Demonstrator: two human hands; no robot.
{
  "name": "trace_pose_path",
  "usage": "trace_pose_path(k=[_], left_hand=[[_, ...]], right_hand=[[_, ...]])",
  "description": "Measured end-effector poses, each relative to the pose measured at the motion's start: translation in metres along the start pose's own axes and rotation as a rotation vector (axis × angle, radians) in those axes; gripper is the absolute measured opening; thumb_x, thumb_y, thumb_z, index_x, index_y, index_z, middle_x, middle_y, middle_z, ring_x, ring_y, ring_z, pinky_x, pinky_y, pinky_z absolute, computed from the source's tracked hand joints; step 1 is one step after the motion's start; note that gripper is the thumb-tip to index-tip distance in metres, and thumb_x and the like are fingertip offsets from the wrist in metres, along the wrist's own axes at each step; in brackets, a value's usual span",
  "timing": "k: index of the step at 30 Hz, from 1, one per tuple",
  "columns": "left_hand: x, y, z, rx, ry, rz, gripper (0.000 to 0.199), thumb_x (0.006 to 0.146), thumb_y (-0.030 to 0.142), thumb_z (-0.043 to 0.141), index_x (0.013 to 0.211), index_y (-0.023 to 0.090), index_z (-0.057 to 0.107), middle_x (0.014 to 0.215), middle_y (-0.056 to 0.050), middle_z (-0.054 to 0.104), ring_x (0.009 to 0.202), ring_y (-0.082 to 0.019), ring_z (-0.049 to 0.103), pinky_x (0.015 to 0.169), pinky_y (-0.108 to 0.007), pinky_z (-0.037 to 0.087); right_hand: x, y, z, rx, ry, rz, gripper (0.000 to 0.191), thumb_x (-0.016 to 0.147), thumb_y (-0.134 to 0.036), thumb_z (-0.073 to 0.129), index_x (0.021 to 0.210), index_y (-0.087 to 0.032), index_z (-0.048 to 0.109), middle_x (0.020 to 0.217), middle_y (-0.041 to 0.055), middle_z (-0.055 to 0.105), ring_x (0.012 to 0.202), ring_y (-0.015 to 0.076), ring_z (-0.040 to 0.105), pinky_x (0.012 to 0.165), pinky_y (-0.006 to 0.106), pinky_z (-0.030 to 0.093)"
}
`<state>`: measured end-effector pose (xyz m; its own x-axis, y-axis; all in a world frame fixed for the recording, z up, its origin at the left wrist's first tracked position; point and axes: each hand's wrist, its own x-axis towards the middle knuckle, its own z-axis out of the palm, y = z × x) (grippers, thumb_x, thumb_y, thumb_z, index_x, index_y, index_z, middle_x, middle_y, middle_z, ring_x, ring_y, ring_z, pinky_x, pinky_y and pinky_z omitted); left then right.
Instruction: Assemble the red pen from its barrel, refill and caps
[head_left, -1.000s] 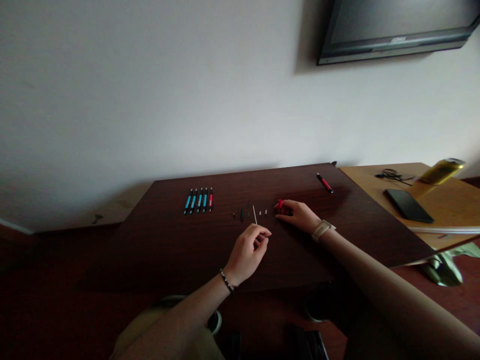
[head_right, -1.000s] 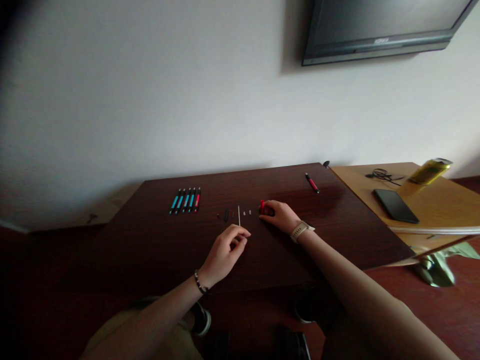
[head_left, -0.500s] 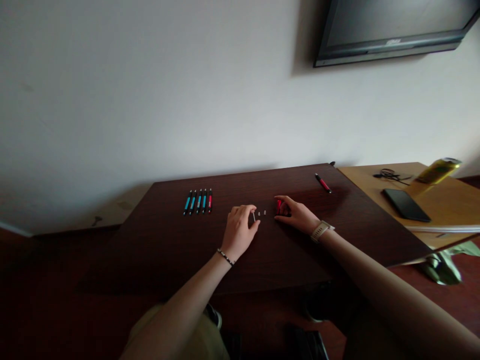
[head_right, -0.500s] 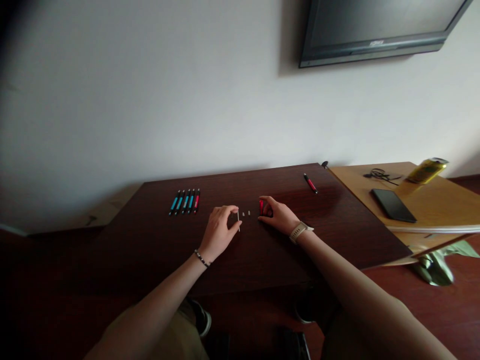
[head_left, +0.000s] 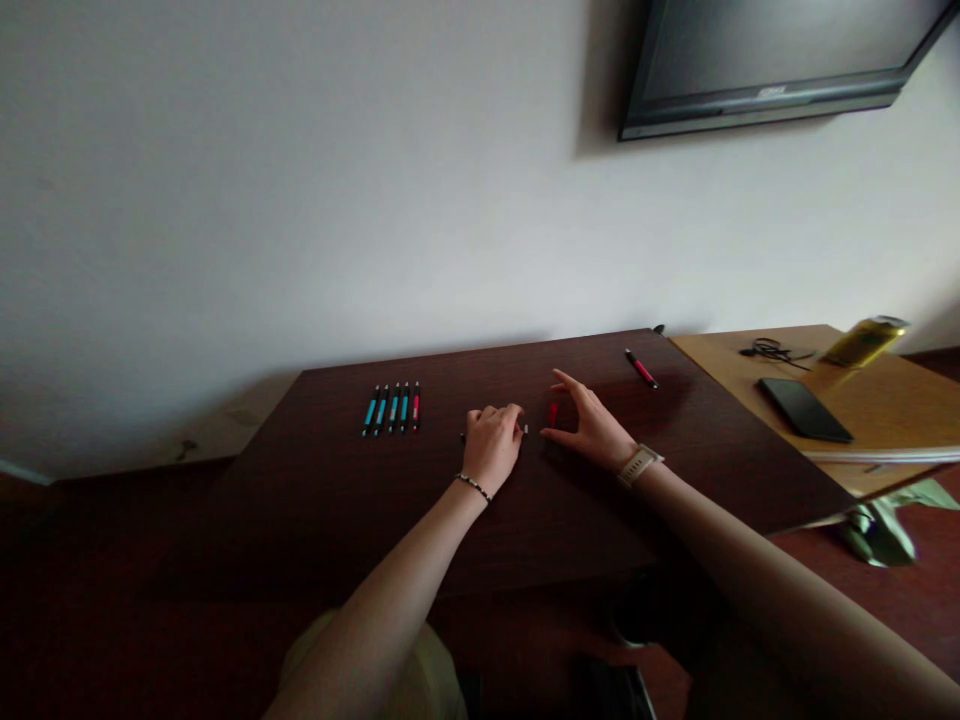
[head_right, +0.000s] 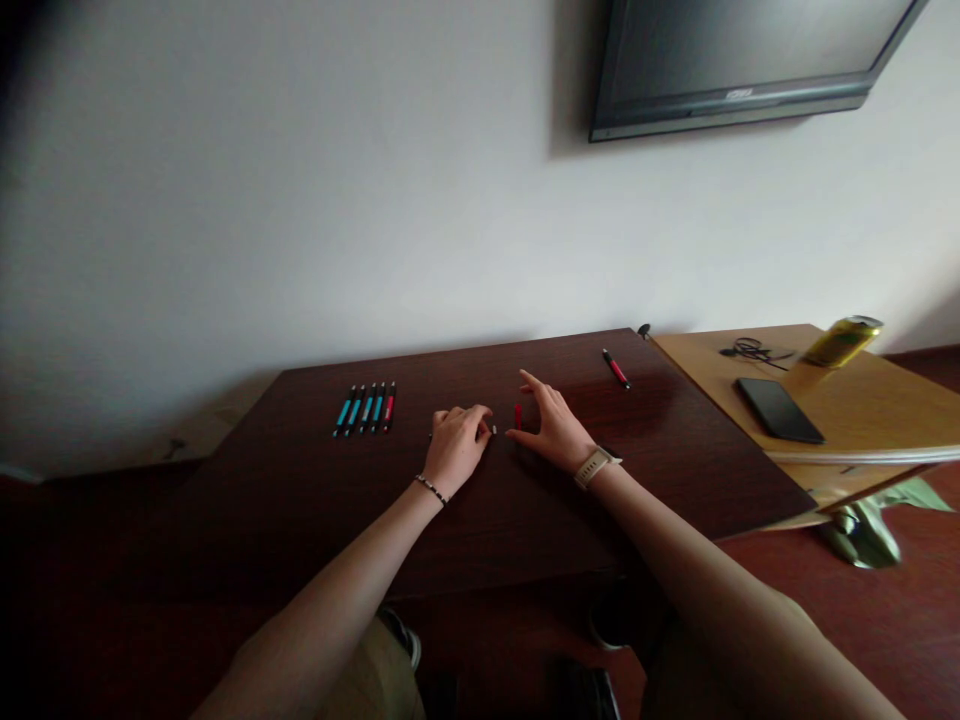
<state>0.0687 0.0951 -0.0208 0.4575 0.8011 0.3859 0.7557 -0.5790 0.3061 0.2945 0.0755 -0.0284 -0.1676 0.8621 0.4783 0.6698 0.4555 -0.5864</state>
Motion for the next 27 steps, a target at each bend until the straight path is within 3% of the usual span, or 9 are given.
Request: trace_pose_path(k=[5, 12, 18, 21, 27], left_hand=[[0.003, 0.0, -0.007, -0.013, -0.03, -0.046, 0.021, 0.096, 0.015, 0.067, 0.113, 0.025, 0.065, 0.096, -0.001, 0.077, 0.1, -0.023, 0.065, 0.093, -0.038, 0.038], [-0.003, 0.0, -0.027, 0.041, -0.017, -0.01, 0.02, 0.092, 0.03, 0.075, 0.111, 0.026, 0.07, 0.118, -0.006, 0.07, 0.115, -0.028, 0.058, 0.095, -0.042, 0.039], [-0.001, 0.0, -0.011, 0.023, -0.003, 0.015, 0.02, 0.09, 0.033, 0.079, 0.109, 0.027, 0.073, 0.12, -0.005, 0.069, 0.118, -0.028, 0.055, 0.097, -0.042, 0.039], [0.005, 0.0, -0.002, -0.001, -0.003, 0.017, 0.006, 0.093, 0.029, 0.076, 0.097, 0.025, 0.075, 0.113, -0.004, 0.071, 0.113, -0.026, 0.057, 0.095, -0.042, 0.039], [0.01, -0.002, -0.016, -0.129, 0.09, -0.03, 0.01, 0.096, 0.022, 0.07, 0.087, 0.023, 0.074, 0.104, -0.003, 0.074, 0.106, -0.023, 0.062, 0.094, -0.039, 0.041]], right_hand=[[-0.001, -0.005, -0.001, -0.013, -0.001, -0.029, 0.103, 0.083, -0.041, 0.083, 0.166, -0.03, 0.023, 0.142, 0.0128, 0.057, 0.134, 0.0356, 0.053, 0.118, 0.058, 0.042], [-0.001, -0.006, -0.003, -0.036, -0.019, -0.054, 0.092, 0.084, -0.042, 0.081, 0.162, -0.031, 0.033, 0.143, 0.0126, 0.057, 0.135, 0.0366, 0.053, 0.117, 0.06, 0.043], [0.001, -0.006, 0.002, -0.068, 0.009, -0.071, 0.082, 0.085, -0.043, 0.08, 0.156, -0.029, 0.041, 0.145, 0.0128, 0.056, 0.135, 0.0366, 0.053, 0.116, 0.06, 0.044], [0.002, -0.006, 0.004, -0.067, 0.015, -0.067, 0.082, 0.085, -0.044, 0.08, 0.155, -0.028, 0.041, 0.144, 0.0132, 0.057, 0.135, 0.0363, 0.053, 0.116, 0.06, 0.044], [0.001, -0.01, 0.001, -0.053, 0.042, -0.065, 0.082, 0.086, -0.047, 0.078, 0.156, -0.028, 0.04, 0.14, 0.0129, 0.059, 0.132, 0.0358, 0.055, 0.115, 0.059, 0.045]])
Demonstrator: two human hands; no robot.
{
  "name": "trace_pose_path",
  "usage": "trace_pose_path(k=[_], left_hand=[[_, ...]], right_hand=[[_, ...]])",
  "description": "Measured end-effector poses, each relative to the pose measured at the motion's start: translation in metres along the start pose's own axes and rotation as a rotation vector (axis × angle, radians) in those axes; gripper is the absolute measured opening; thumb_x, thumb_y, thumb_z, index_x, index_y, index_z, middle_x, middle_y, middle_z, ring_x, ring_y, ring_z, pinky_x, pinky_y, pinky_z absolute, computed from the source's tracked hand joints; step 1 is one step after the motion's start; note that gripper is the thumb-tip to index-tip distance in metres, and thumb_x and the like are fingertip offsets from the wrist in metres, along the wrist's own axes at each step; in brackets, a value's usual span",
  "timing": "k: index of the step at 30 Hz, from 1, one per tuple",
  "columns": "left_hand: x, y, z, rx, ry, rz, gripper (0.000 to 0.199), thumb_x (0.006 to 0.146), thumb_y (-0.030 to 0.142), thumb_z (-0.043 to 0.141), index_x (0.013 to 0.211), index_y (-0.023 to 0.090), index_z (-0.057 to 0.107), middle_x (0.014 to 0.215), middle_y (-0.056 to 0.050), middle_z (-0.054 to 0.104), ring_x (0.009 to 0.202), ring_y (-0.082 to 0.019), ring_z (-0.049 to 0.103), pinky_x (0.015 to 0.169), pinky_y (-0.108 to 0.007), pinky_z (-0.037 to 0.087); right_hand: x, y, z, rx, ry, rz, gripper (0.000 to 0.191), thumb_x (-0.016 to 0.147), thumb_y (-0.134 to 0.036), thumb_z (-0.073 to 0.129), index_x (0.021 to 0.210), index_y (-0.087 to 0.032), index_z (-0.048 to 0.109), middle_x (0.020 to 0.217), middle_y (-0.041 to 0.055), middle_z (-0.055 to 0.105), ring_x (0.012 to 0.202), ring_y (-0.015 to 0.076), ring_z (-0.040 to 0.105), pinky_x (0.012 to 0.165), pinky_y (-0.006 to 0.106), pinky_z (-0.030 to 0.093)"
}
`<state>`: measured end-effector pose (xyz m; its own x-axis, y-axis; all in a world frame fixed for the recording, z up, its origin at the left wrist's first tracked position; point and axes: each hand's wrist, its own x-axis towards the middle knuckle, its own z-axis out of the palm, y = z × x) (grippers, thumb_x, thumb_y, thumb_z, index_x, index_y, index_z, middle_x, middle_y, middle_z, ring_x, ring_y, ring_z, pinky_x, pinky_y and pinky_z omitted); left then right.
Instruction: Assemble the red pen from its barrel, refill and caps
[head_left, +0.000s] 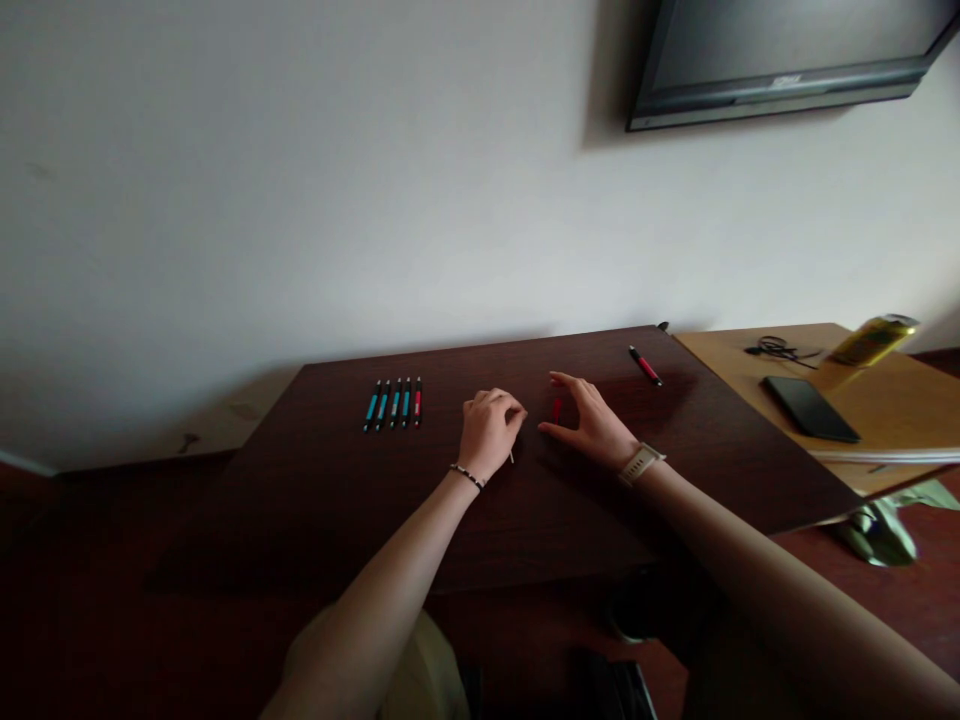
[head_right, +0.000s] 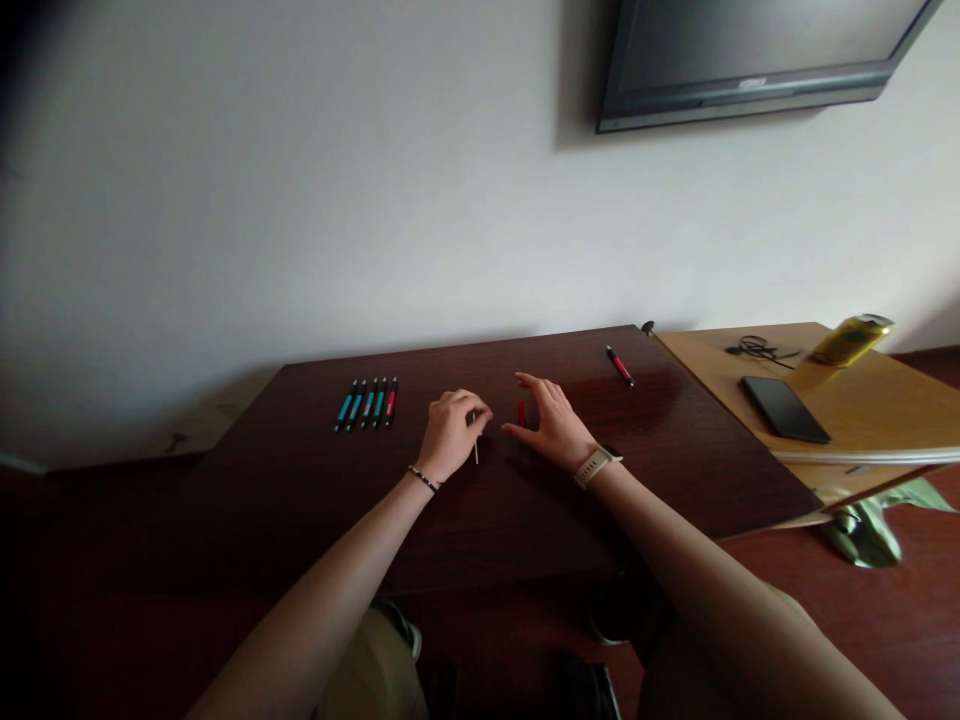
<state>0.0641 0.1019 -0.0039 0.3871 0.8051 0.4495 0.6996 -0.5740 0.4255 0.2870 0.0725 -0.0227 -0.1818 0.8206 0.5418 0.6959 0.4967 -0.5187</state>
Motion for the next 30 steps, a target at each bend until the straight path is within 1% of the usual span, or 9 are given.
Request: trace_pose_path(k=[4, 6, 8, 12, 17, 20, 26, 30], left_hand=[[-0.001, -0.008, -0.016, -0.107, 0.021, -0.022, 0.01, 0.096, 0.021, 0.07, 0.087, 0.024, 0.076, 0.102, 0.0, 0.076, 0.102, -0.021, 0.064, 0.094, -0.036, 0.045], [-0.002, -0.01, -0.02, -0.107, 0.019, -0.023, 0.012, 0.096, 0.021, 0.07, 0.088, 0.025, 0.077, 0.102, 0.0, 0.076, 0.102, -0.021, 0.065, 0.094, -0.036, 0.045], [-0.004, -0.01, -0.023, -0.06, 0.019, -0.009, 0.013, 0.096, 0.02, 0.069, 0.088, 0.026, 0.078, 0.103, 0.0, 0.076, 0.103, -0.022, 0.064, 0.094, -0.037, 0.044], [-0.007, -0.007, -0.022, 0.059, -0.022, 0.041, 0.015, 0.097, 0.02, 0.067, 0.088, 0.025, 0.078, 0.103, -0.002, 0.076, 0.103, -0.024, 0.061, 0.092, -0.04, 0.043], [-0.009, -0.007, -0.017, 0.134, -0.071, 0.073, 0.015, 0.097, 0.021, 0.067, 0.088, 0.024, 0.078, 0.104, -0.004, 0.075, 0.104, -0.024, 0.06, 0.091, -0.042, 0.043], [-0.008, -0.009, -0.015, 0.146, -0.07, 0.074, 0.015, 0.097, 0.02, 0.067, 0.087, 0.024, 0.077, 0.104, -0.004, 0.075, 0.104, -0.025, 0.059, 0.092, -0.042, 0.043], [-0.01, -0.009, -0.014, 0.13, -0.082, 0.07, 0.014, 0.097, 0.022, 0.067, 0.087, 0.025, 0.077, 0.105, -0.005, 0.074, 0.105, -0.025, 0.059, 0.092, -0.042, 0.043], [-0.01, -0.009, -0.012, 0.127, -0.097, 0.077, 0.013, 0.097, 0.022, 0.068, 0.088, 0.024, 0.077, 0.104, -0.004, 0.073, 0.104, -0.025, 0.059, 0.092, -0.042, 0.043]], right_hand=[[0.0, -0.007, -0.002, 0.02, 0.018, 0.014, 0.081, 0.088, -0.05, 0.076, 0.156, -0.027, 0.039, 0.14, 0.0135, 0.06, 0.133, 0.0362, 0.055, 0.115, 0.06, 0.045], [0.0, -0.011, -0.004, 0.024, 0.017, 0.02, 0.082, 0.089, -0.051, 0.075, 0.158, -0.027, 0.037, 0.14, 0.0134, 0.06, 0.133, 0.0359, 0.055, 0.116, 0.06, 0.044], [0.0, -0.013, -0.005, 0.024, 0.016, 0.021, 0.083, 0.089, -0.051, 0.075, 0.158, -0.027, 0.036, 0.14, 0.0133, 0.06, 0.132, 0.0353, 0.055, 0.116, 0.059, 0.044], [-0.001, -0.014, -0.007, 0.022, 0.012, 0.022, 0.081, 0.091, -0.05, 0.073, 0.159, -0.027, 0.035, 0.14, 0.013, 0.06, 0.133, 0.0347, 0.054, 0.116, 0.058, 0.044], [-0.004, -0.011, -0.011, 0.014, 0.015, 0.023, 0.081, 0.092, -0.049, 0.072, 0.159, -0.026, 0.034, 0.141, 0.0131, 0.059, 0.134, 0.0345, 0.053, 0.117, 0.058, 0.043], [-0.005, -0.009, -0.013, 0.014, 0.015, 0.025, 0.08, 0.092, -0.049, 0.072, 0.159, -0.026, 0.034, 0.141, 0.013, 0.059, 0.134, 0.0346, 0.053, 0.117, 0.058, 0.043], [-0.006, -0.007, -0.015, 0.009, 0.01, 0.034, 0.081, 0.092, -0.049, 0.071, 0.161, -0.028, 0.032, 0.141, 0.0131, 0.059, 0.135, 0.0365, 0.053, 0.117, 0.062, 0.042], [-0.006, -0.007, -0.014, 0.012, 0.018, 0.024, 0.081, 0.092, -0.048, 0.071, 0.161, -0.028, 0.032, 0.141, 0.013, 0.06, 0.135, 0.036, 0.053, 0.117, 0.061, 0.042]])
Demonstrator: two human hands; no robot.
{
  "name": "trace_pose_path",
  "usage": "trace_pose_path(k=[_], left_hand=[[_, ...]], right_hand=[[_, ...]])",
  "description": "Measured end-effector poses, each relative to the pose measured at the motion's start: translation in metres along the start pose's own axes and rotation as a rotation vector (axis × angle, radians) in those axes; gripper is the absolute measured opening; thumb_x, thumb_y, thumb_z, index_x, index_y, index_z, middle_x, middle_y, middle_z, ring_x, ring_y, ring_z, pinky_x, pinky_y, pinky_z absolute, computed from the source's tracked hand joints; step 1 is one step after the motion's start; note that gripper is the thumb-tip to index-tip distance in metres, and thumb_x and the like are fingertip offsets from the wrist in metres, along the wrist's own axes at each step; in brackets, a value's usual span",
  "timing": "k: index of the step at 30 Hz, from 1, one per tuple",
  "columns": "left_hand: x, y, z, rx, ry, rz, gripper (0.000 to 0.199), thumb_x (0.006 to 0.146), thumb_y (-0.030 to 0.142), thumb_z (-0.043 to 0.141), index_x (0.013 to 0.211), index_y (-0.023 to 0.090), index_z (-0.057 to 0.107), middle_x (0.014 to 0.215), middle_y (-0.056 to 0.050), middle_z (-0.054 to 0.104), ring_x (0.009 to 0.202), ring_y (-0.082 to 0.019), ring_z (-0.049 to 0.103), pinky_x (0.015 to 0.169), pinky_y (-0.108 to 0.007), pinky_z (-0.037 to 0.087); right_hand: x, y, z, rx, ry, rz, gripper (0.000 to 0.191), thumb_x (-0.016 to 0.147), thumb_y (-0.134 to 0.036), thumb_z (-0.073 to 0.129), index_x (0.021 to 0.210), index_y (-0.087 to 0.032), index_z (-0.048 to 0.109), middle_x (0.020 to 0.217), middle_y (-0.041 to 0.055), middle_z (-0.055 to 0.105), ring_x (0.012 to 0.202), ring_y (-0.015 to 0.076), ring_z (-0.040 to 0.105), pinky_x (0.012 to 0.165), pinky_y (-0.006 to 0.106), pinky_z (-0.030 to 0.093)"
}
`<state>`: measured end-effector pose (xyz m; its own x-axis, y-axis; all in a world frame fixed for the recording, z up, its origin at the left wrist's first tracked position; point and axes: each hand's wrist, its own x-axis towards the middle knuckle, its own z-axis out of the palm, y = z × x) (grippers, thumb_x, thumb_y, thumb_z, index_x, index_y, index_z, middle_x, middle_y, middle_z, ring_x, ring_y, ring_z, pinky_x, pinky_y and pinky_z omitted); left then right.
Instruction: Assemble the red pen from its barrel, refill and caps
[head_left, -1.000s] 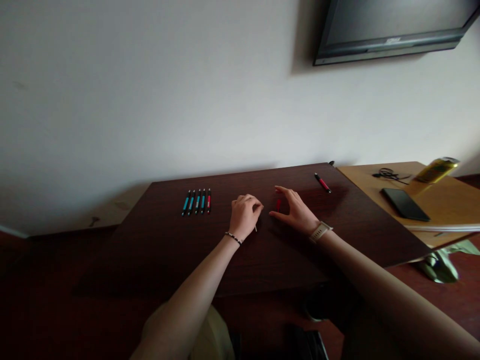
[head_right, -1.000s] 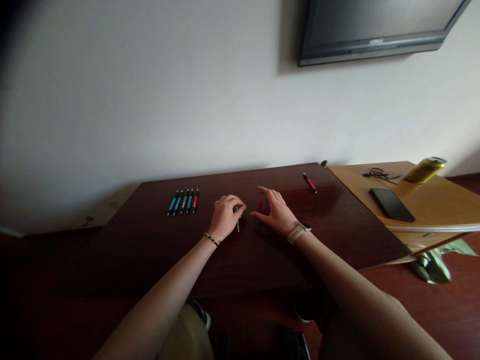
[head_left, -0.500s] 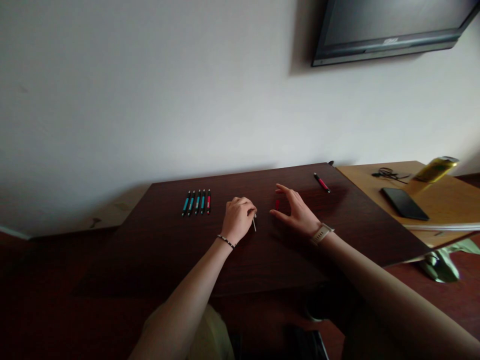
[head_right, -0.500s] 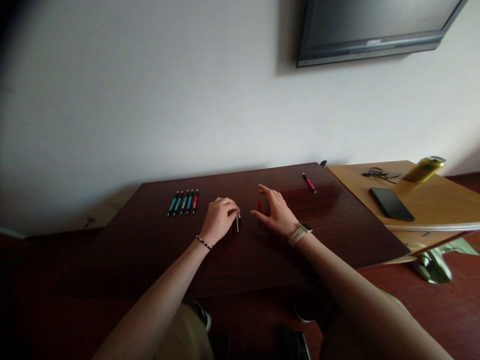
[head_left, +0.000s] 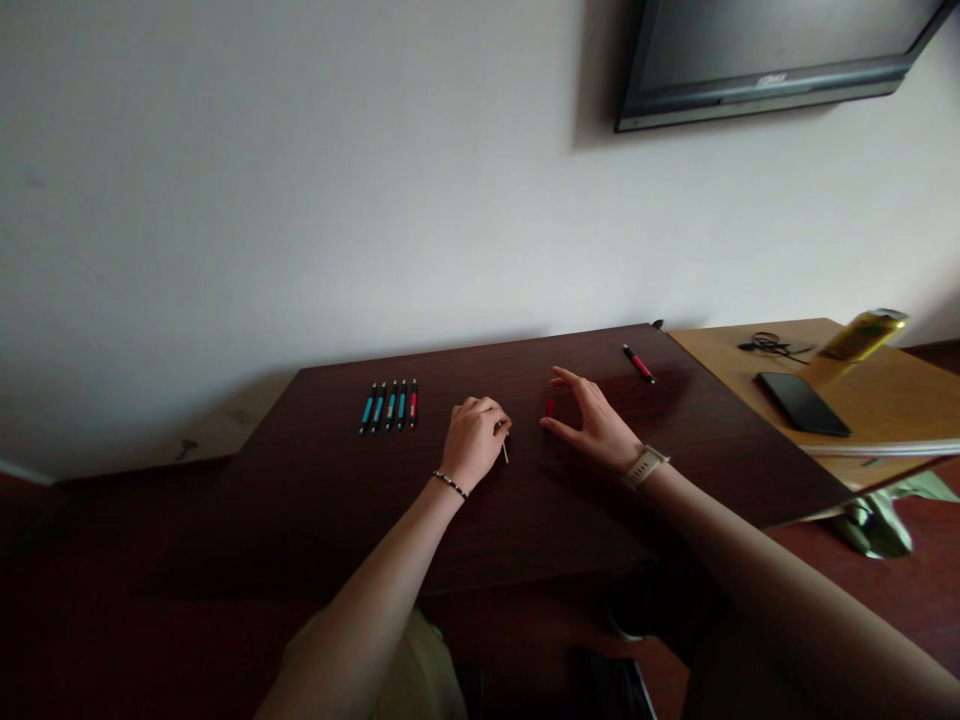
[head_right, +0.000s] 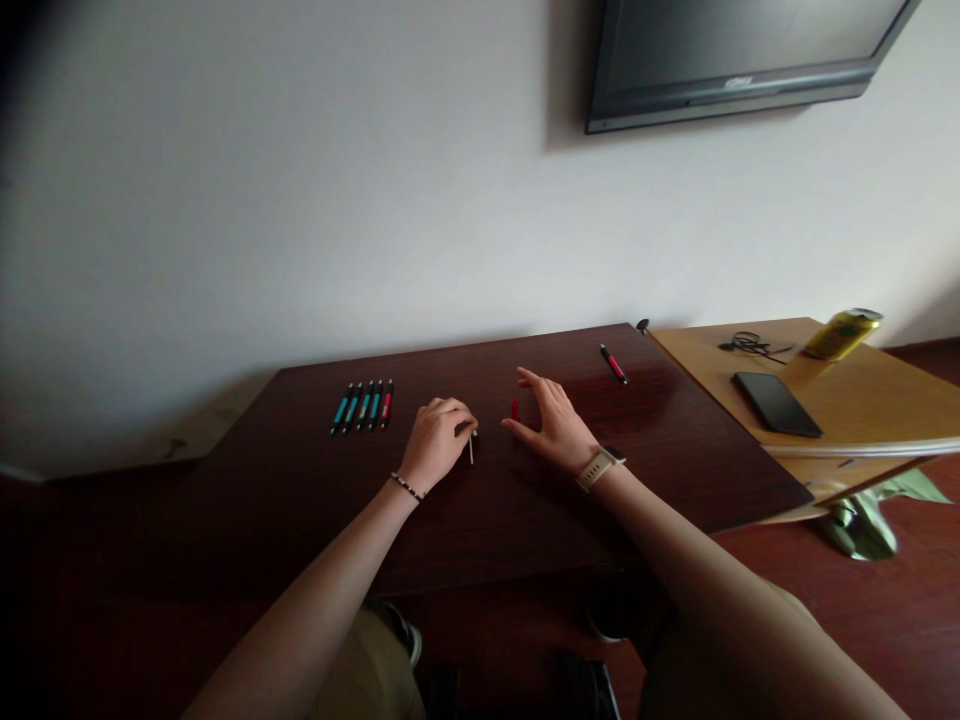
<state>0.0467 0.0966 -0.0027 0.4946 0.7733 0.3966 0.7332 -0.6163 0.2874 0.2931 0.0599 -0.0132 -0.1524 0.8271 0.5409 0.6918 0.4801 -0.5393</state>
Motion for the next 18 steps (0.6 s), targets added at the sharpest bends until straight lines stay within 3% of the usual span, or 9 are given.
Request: trace_pose_path(k=[18], left_hand=[[-0.0005, -0.0017, 0.0034, 0.008, 0.016, -0.009, 0.011, 0.097, 0.022, 0.068, 0.089, 0.024, 0.076, 0.103, -0.004, 0.073, 0.102, -0.024, 0.06, 0.091, -0.041, 0.043]], right_hand=[[-0.0005, -0.0007, -0.0016, 0.013, -0.003, -0.009, 0.08, 0.093, -0.048, 0.071, 0.16, -0.027, 0.034, 0.14, 0.0132, 0.06, 0.135, 0.0357, 0.053, 0.117, 0.06, 0.043]])
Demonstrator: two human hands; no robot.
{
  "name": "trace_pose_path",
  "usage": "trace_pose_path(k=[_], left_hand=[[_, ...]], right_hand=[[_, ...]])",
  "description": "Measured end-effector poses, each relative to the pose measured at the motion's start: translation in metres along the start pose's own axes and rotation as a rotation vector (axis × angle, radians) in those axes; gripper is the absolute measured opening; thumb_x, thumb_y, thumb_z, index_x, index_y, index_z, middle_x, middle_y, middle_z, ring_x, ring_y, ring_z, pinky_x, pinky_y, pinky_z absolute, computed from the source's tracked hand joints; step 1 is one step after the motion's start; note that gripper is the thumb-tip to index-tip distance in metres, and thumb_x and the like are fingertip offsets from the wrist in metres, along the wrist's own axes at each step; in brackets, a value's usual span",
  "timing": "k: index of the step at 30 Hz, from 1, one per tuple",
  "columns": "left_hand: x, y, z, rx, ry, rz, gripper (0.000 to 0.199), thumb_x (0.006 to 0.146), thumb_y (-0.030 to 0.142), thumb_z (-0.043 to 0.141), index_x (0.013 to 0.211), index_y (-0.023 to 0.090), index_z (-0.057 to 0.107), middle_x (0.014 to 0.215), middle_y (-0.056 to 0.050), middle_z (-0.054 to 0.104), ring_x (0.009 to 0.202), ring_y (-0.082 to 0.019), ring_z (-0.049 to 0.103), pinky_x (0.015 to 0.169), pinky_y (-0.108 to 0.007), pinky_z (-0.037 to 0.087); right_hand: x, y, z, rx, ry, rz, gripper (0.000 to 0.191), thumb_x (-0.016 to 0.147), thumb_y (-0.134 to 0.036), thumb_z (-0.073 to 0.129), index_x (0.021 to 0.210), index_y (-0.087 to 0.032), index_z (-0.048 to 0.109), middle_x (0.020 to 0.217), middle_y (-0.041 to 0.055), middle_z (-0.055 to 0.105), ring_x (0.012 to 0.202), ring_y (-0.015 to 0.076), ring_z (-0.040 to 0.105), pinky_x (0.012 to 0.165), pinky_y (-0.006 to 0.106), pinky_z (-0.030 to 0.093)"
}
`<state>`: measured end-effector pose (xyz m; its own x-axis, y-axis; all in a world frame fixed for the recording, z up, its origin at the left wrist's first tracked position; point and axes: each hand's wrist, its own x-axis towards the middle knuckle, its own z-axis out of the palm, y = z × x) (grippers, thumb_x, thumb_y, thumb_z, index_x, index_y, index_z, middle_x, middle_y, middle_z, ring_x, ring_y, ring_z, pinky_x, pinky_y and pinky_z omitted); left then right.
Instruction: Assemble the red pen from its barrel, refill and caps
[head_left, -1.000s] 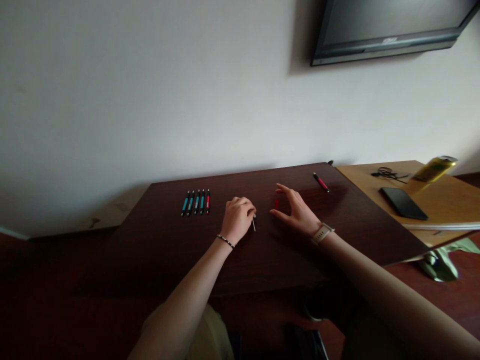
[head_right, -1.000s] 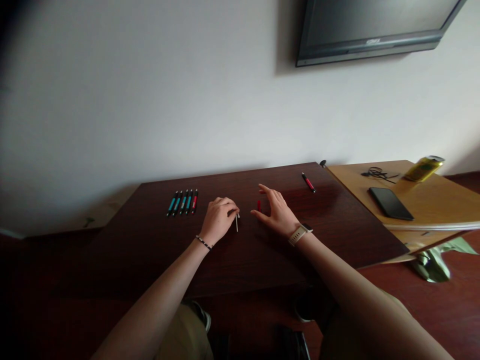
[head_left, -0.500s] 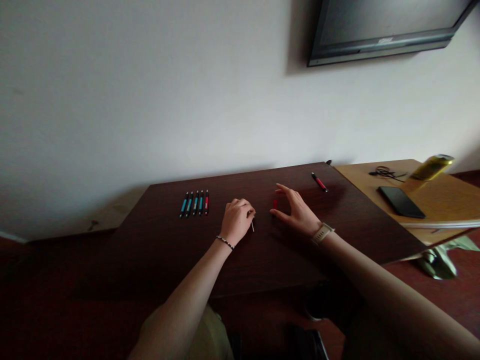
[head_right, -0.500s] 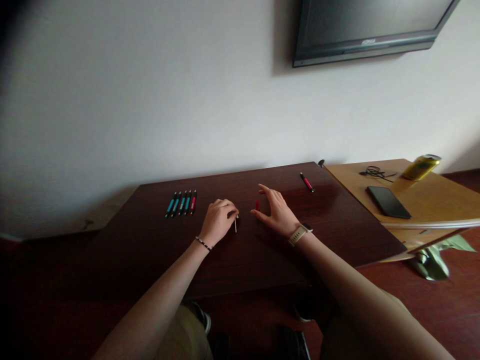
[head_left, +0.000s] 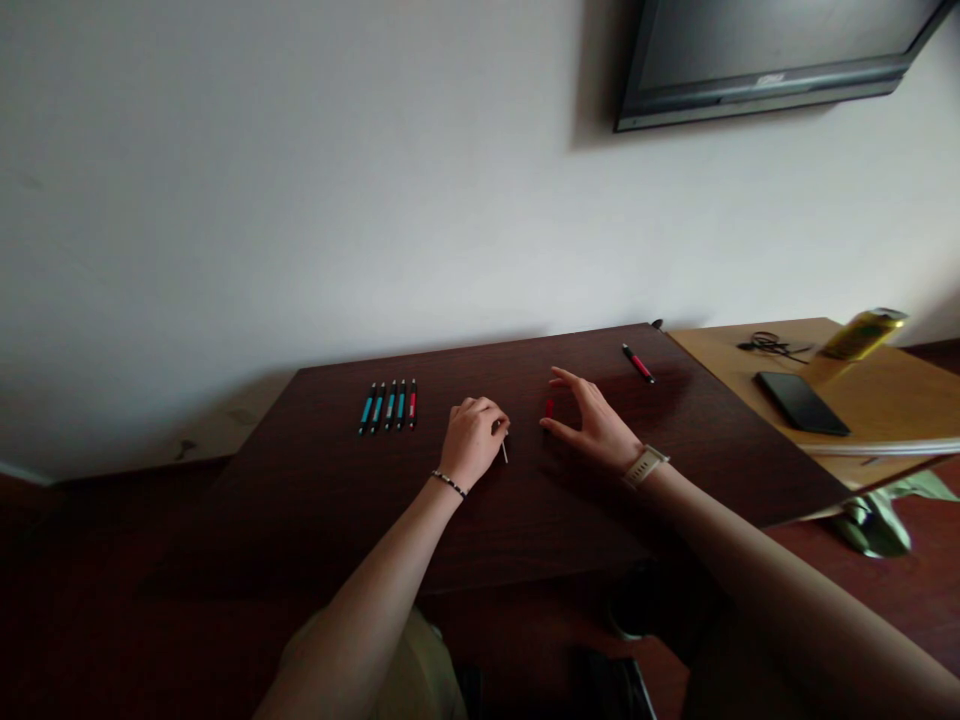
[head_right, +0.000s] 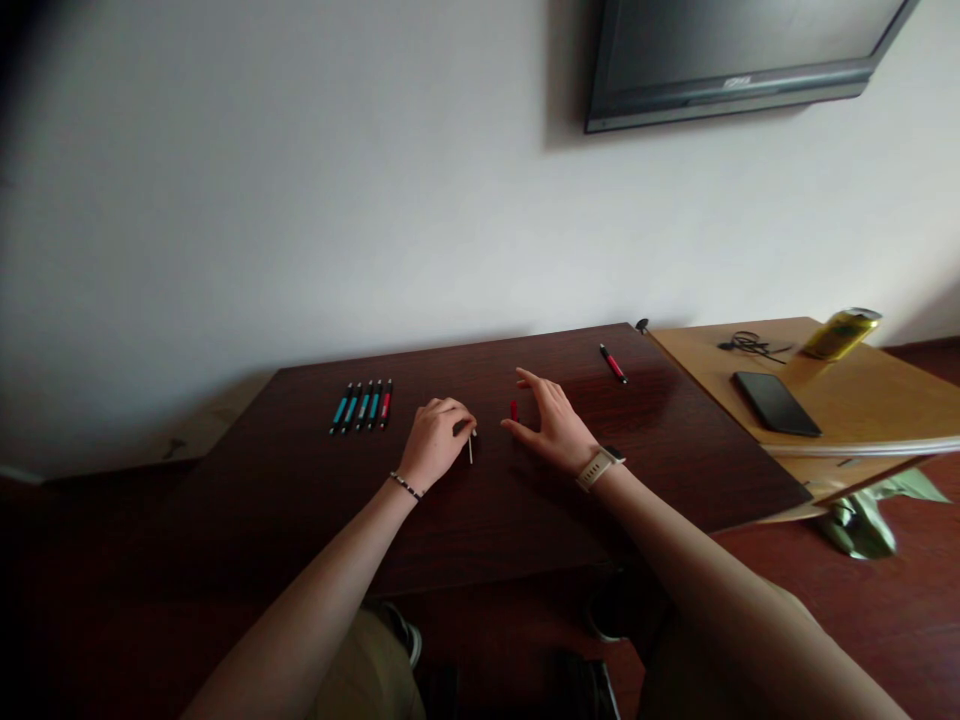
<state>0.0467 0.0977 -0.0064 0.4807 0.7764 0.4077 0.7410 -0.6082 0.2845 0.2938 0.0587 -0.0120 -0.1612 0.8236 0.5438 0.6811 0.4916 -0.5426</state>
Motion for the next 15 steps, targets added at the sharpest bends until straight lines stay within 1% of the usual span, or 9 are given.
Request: trace_pose_path(k=[4, 11, 15], left_hand=[[-0.0001, 0.0008, -0.0003, -0.016, -0.006, -0.018, 0.012, 0.097, 0.022, 0.067, 0.089, 0.024, 0.076, 0.104, -0.004, 0.073, 0.103, -0.024, 0.06, 0.091, -0.041, 0.043], [-0.0014, 0.0025, -0.0017, -0.017, -0.008, 0.003, 0.012, 0.097, 0.022, 0.067, 0.089, 0.024, 0.076, 0.103, -0.004, 0.073, 0.103, -0.025, 0.06, 0.092, -0.041, 0.043], [-0.0023, 0.0027, -0.001, -0.011, -0.021, 0.001, 0.013, 0.097, 0.021, 0.066, 0.088, 0.024, 0.074, 0.103, -0.004, 0.073, 0.103, -0.025, 0.06, 0.092, -0.041, 0.042]], right_hand=[[0.0001, 0.0016, -0.0005, -0.009, -0.003, 0.003, 0.081, 0.092, -0.048, 0.071, 0.161, -0.028, 0.033, 0.14, 0.0133, 0.06, 0.135, 0.0367, 0.053, 0.116, 0.062, 0.043], [-0.0006, 0.002, -0.0007, -0.013, 0.003, 0.0, 0.079, 0.093, -0.048, 0.07, 0.16, -0.028, 0.034, 0.141, 0.0126, 0.06, 0.135, 0.0353, 0.053, 0.117, 0.059, 0.043], [-0.0005, 0.0014, -0.0001, -0.015, -0.004, 0.003, 0.079, 0.093, -0.047, 0.07, 0.161, -0.028, 0.033, 0.14, 0.013, 0.061, 0.135, 0.036, 0.053, 0.117, 0.061, 0.043]])
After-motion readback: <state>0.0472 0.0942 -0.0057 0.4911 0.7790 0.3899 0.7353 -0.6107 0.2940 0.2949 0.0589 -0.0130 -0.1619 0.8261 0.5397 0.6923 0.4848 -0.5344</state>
